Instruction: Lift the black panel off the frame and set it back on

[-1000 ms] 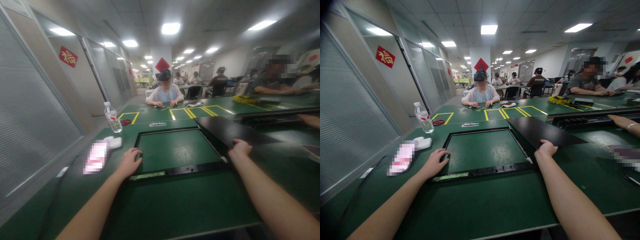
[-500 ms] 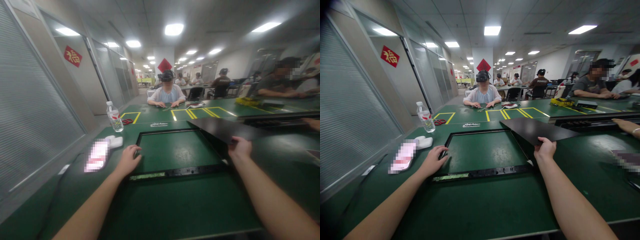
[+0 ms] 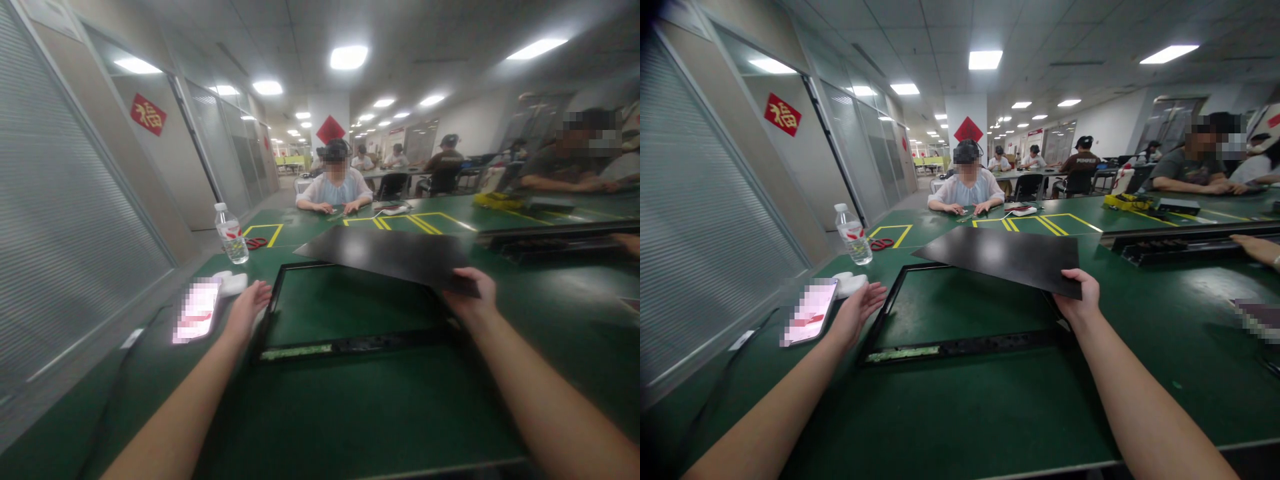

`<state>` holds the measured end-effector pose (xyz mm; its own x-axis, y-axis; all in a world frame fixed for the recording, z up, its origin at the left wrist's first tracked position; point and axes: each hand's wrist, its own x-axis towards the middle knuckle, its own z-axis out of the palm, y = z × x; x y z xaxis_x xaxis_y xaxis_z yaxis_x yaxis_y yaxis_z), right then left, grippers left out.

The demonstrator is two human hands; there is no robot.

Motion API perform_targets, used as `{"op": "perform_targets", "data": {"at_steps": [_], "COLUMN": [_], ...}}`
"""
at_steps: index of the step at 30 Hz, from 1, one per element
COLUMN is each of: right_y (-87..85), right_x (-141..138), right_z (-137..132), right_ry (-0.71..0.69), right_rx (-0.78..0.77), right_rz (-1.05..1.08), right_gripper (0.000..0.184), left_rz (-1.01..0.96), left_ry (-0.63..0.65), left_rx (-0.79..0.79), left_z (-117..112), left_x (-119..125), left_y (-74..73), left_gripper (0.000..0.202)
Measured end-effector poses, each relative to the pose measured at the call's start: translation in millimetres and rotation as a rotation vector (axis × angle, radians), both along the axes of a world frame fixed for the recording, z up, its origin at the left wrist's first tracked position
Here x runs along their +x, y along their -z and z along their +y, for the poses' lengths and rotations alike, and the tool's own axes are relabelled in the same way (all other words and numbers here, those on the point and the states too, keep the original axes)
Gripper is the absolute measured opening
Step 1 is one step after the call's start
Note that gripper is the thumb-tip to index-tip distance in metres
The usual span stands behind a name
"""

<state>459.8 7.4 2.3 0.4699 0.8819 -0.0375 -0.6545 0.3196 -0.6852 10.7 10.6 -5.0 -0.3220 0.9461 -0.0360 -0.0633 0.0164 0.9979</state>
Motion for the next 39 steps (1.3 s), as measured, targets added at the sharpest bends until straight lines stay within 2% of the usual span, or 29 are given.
{"op": "perform_targets", "data": {"at_steps": [2, 5, 10, 14, 17, 21, 25, 29, 31, 34, 39], "right_y": [-1.7, -3.7, -4.8, -6.0, -8.9, -14.2, -14.8, -6.1, -0.4, 4.5, 0.2], "right_x": [0, 1, 3, 1, -6, -17, -22, -18, -13, -8, -10], "right_z": [-3, -7, -12, -14, -16, -20, -22, -16, -11, -5, -7], "right_ry": [-0.087, -0.178, -0.223, -0.282, -0.327, -0.398, -0.509, -0.606, -0.599, -0.494, -0.392], "right_rx": [-0.044, -0.072, -0.137, -0.188, -0.231, -0.315, -0.399, -0.369, -0.317, -0.318, -0.434], "right_rz": [0.02, -0.012, -0.169, -0.373, -0.479, -0.492, -0.504, -0.457, -0.457, -0.463, -0.491], "right_gripper": [0.035, 0.041, 0.04, 0.042, 0.042, 0.05, 0.056, 0.056, 0.052, 0.05, 0.066], "left_rz": [-0.181, -0.361, -0.534, -0.533, -0.52, -0.511, -0.531, -0.538, -0.54, -0.533, -0.503], "left_ry": [0.004, 0.096, 0.181, 0.145, 0.137, 0.153, 0.07, 0.05, 0.064, 0.086, 0.095], "left_rx": [-0.047, -0.092, -0.102, -0.051, 0.018, 0.092, 0.124, 0.164, 0.187, 0.206, 0.201], "left_z": [-2, -7, -14, -18, -18, -16, -13, -13, -14, -16, -19], "left_x": [2, 4, 2, 0, -1, -5, -11, -12, -10, -7, -6], "left_y": [-7.8, -18.4, -27.6, -31.3, -33.2, -33.6, -33.3, -35.3, -37.1, -39.9, -42.0], "left_gripper": [0.022, 0.02, 0.019, 0.016, 0.023, 0.03, 0.023, 0.018, 0.018, 0.018, 0.019]}}
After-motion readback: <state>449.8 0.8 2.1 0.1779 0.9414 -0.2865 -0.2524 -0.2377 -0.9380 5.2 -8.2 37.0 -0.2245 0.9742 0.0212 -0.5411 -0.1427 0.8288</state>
